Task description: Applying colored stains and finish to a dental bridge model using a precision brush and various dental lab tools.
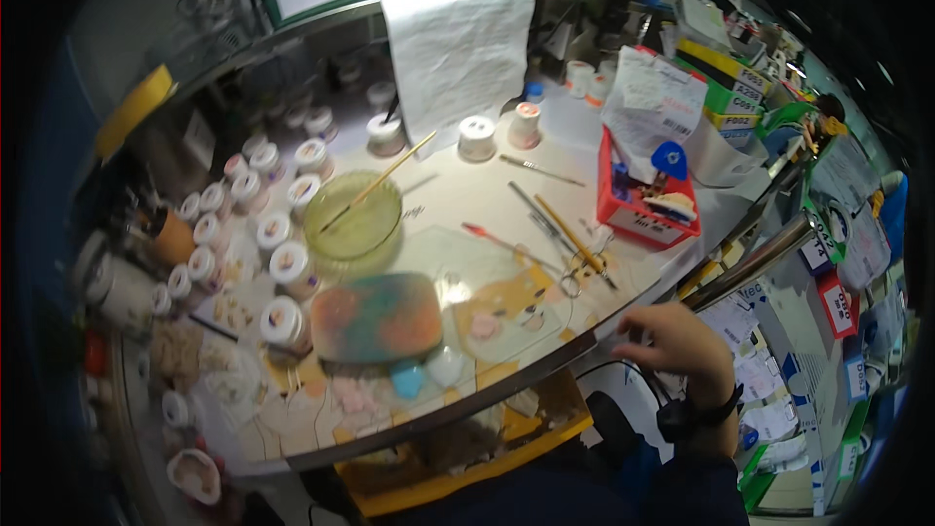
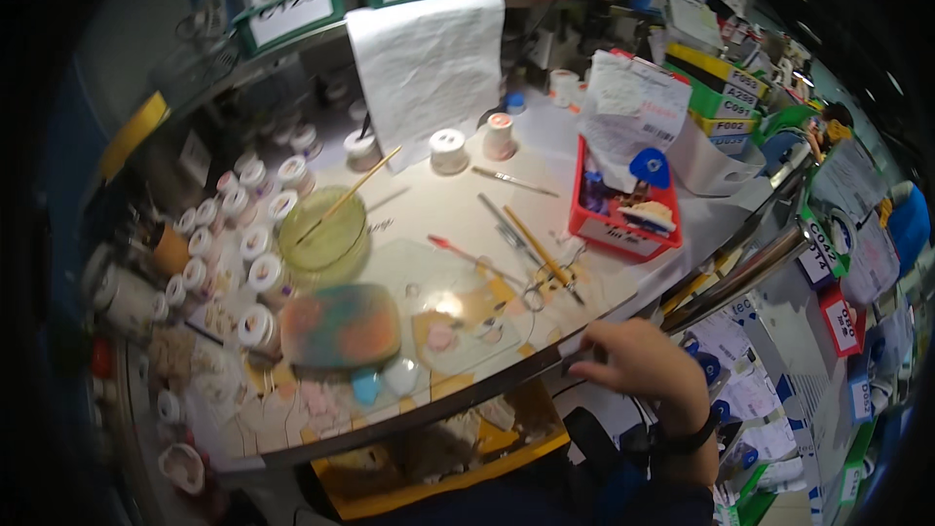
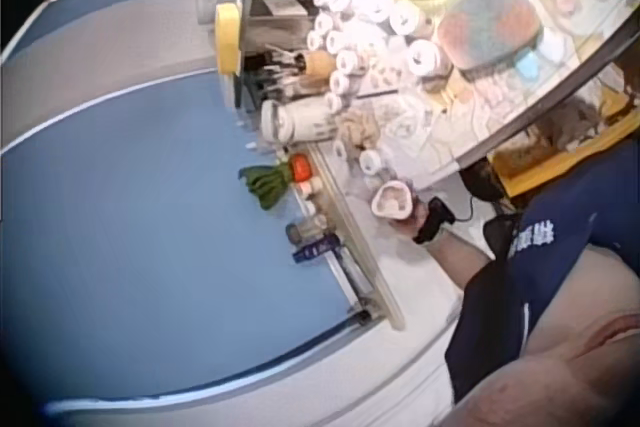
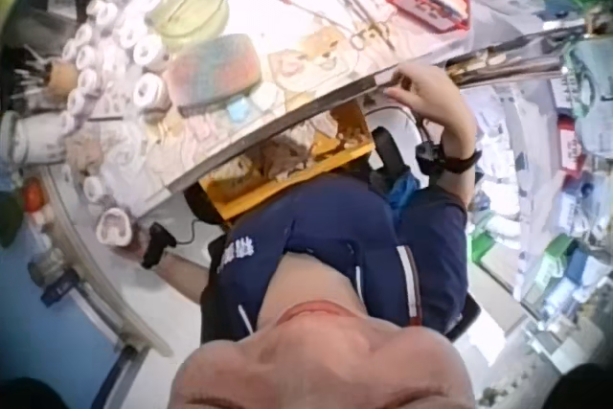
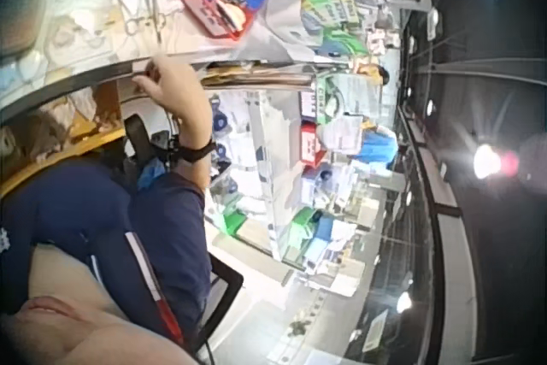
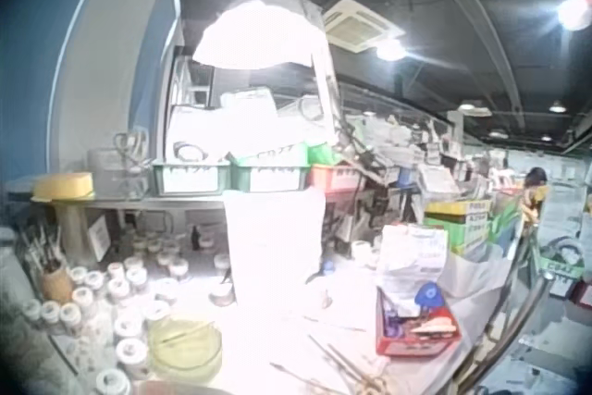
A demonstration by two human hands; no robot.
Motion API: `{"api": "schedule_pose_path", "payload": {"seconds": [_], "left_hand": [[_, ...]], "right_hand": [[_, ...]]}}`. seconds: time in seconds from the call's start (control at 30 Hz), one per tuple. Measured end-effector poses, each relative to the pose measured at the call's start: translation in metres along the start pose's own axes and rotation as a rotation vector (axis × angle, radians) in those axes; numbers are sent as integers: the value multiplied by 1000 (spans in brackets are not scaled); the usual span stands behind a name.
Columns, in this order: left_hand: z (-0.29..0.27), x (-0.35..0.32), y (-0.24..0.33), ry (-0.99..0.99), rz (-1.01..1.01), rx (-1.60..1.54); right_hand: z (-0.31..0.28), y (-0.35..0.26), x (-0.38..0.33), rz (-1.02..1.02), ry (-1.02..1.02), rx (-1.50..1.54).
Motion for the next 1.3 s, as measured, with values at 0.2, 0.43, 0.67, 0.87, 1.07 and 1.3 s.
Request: {"api": "schedule_pose_path", "payload": {"seconds": [0.2,0.43,0.67,0.87,1.07,1.3], "left_hand": [[-4,-27,-20,-167,-225,-1189],[-23,-63,3,51,-119,-1127],[20,-46,50,203,-175,-538],[32,-27,80,198,-25,-332],[38,-11,89,128,142,288],[29,-16,74,234,165,298]], "right_hand": [[9,-27,33,-13,40,120],[45,-93,64,-316,139,-225],[45,-60,26,-148,149,-83],[90,-118,24,-231,-25,-22],[96,-169,35,-305,-6,-91],[142,-263,53,-548,-247,206]]}}
Point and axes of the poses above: each hand's wrist, its own x-axis towards the middle knuckle, its own z-axis out of the palm, y = z × x, the point moved 9 cm from there along x, towards the middle knuckle, and after that the axes turned 2 degrees about -z, right-handed, at the moved point
